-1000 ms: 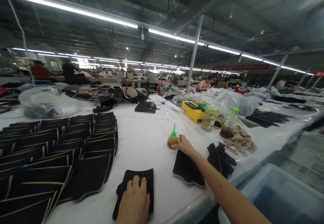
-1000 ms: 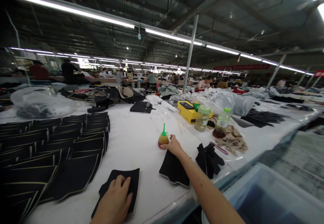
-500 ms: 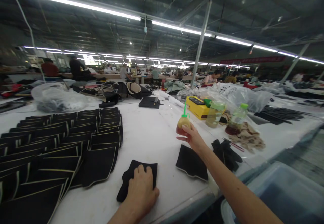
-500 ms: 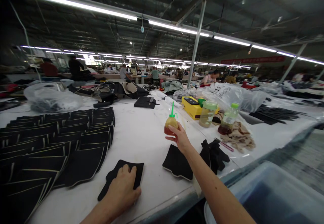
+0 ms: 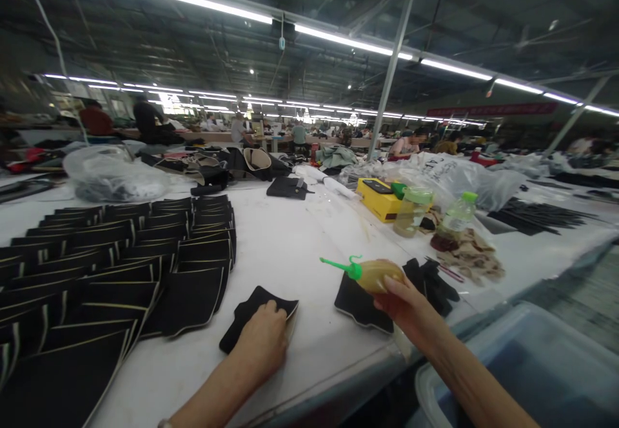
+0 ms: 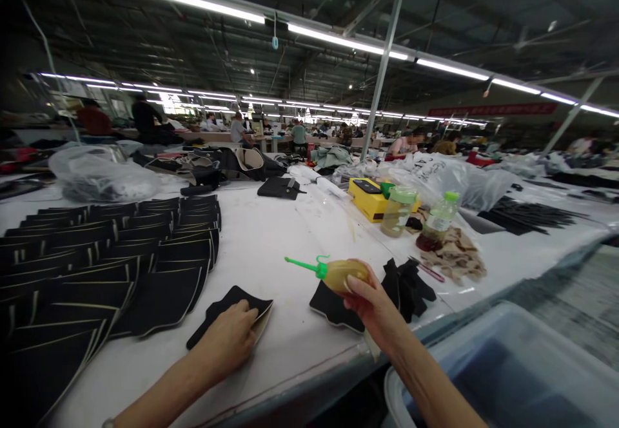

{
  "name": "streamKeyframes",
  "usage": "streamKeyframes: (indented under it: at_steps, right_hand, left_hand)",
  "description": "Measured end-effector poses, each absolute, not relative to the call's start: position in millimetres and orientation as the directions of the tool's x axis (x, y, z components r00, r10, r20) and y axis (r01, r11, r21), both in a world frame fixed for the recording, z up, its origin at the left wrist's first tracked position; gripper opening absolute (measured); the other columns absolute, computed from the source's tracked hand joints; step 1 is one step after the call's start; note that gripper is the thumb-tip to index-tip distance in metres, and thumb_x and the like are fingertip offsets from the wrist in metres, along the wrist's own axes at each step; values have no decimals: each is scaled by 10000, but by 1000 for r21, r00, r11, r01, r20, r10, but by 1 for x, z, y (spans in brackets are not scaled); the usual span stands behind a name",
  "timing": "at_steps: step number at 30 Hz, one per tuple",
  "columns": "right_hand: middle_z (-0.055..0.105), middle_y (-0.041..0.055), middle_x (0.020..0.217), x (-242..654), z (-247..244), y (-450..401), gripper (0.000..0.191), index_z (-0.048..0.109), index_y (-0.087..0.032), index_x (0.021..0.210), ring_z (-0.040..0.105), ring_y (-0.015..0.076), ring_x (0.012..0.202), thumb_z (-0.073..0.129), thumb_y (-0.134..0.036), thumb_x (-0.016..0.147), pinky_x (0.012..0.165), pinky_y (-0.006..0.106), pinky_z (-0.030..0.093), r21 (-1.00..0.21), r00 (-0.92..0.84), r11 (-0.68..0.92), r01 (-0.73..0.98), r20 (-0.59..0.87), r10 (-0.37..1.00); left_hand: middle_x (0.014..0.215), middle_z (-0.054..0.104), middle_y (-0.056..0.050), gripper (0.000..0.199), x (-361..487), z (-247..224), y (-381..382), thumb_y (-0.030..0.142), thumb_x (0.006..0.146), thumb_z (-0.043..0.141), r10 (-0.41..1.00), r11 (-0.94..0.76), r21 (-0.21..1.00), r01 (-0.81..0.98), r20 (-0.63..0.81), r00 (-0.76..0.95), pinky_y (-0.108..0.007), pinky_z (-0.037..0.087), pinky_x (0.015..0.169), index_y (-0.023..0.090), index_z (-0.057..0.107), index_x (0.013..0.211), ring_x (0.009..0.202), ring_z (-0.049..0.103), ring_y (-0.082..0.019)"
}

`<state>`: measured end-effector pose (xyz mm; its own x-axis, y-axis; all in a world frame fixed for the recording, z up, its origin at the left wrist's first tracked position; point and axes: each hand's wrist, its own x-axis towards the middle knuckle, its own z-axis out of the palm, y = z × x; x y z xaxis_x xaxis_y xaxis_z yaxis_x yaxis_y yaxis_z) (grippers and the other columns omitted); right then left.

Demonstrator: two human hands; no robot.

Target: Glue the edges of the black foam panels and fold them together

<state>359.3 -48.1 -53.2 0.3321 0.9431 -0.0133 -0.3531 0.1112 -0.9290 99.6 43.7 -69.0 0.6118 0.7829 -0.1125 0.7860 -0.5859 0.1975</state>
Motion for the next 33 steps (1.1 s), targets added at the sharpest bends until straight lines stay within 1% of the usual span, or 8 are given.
streamKeyframes:
  at_steps: [3,7,11,14,16,24,28,33]
  right_hand:
    - [619,42,963,354,-56,-49,454,568,-216,1056,591,174,782,768,-444,718,556,213,461,-954,380,128,-270,16,925]
    - [595,38,1023,338,-52,-48,523,520,-254,1140,591,240,925,759,-464,724,685,310,536,-981,358,104,-166,38,933]
    - [586,22,981,325,-48,-44,585,503,-259,1155,583,228,877,799,-441,684,742,329,520,-984,320,132,123,166,933]
    - [587,23,981,318,-49,-39,559,524,-236,1134,579,214,856,793,-448,692,785,316,484,-904,265,191,381,305,914]
    - [584,24,1018,313,-50,-36,526,527,-234,1131,581,208,876,775,-444,717,804,305,474,-854,225,234,464,370,901]
    - [590,25,1131,305,-56,-27,473,501,-263,1189,590,202,992,735,-363,791,885,287,463,-700,65,347,624,489,870]
    - [588,28,1118,302,-55,-28,473,492,-268,1203,594,196,978,733,-329,801,894,289,466,-624,-12,391,676,522,853]
    - [599,35,1110,302,-54,-28,460,505,-259,1185,607,202,966,739,-348,800,882,292,478,-632,-10,376,677,503,864]
  left_hand:
    - [1003,617,-140,397,99,-75,50,115,880,310,769,-601,223,767,-98,631,-363,461,817,124,654,1077,915,615,-258]
    - [1031,623,-105,478,99,-80,49,169,925,275,773,-586,278,761,-91,628,-333,463,746,209,538,1321,873,643,-238]
    - [1005,620,-64,470,97,-83,49,226,935,266,796,-544,321,775,-94,597,-323,441,676,297,550,1303,838,656,-239]
    - [966,620,-45,462,95,-85,53,248,935,266,788,-538,357,764,-110,606,-319,432,690,329,570,1274,836,655,-228]
    - [960,622,-42,459,95,-86,56,257,931,272,783,-537,357,764,-125,609,-319,428,692,330,571,1271,834,653,-226]
    - [923,617,-36,448,93,-88,59,263,921,271,771,-546,375,749,-124,624,-322,425,676,338,571,1245,815,652,-228]
    - [950,617,-48,460,93,-85,57,257,915,260,774,-547,352,760,-134,619,-342,443,674,321,561,1258,828,661,-251]
    - [1000,613,-70,470,93,-82,54,258,895,280,766,-546,365,754,-148,626,-378,473,695,264,545,1282,878,665,-285]
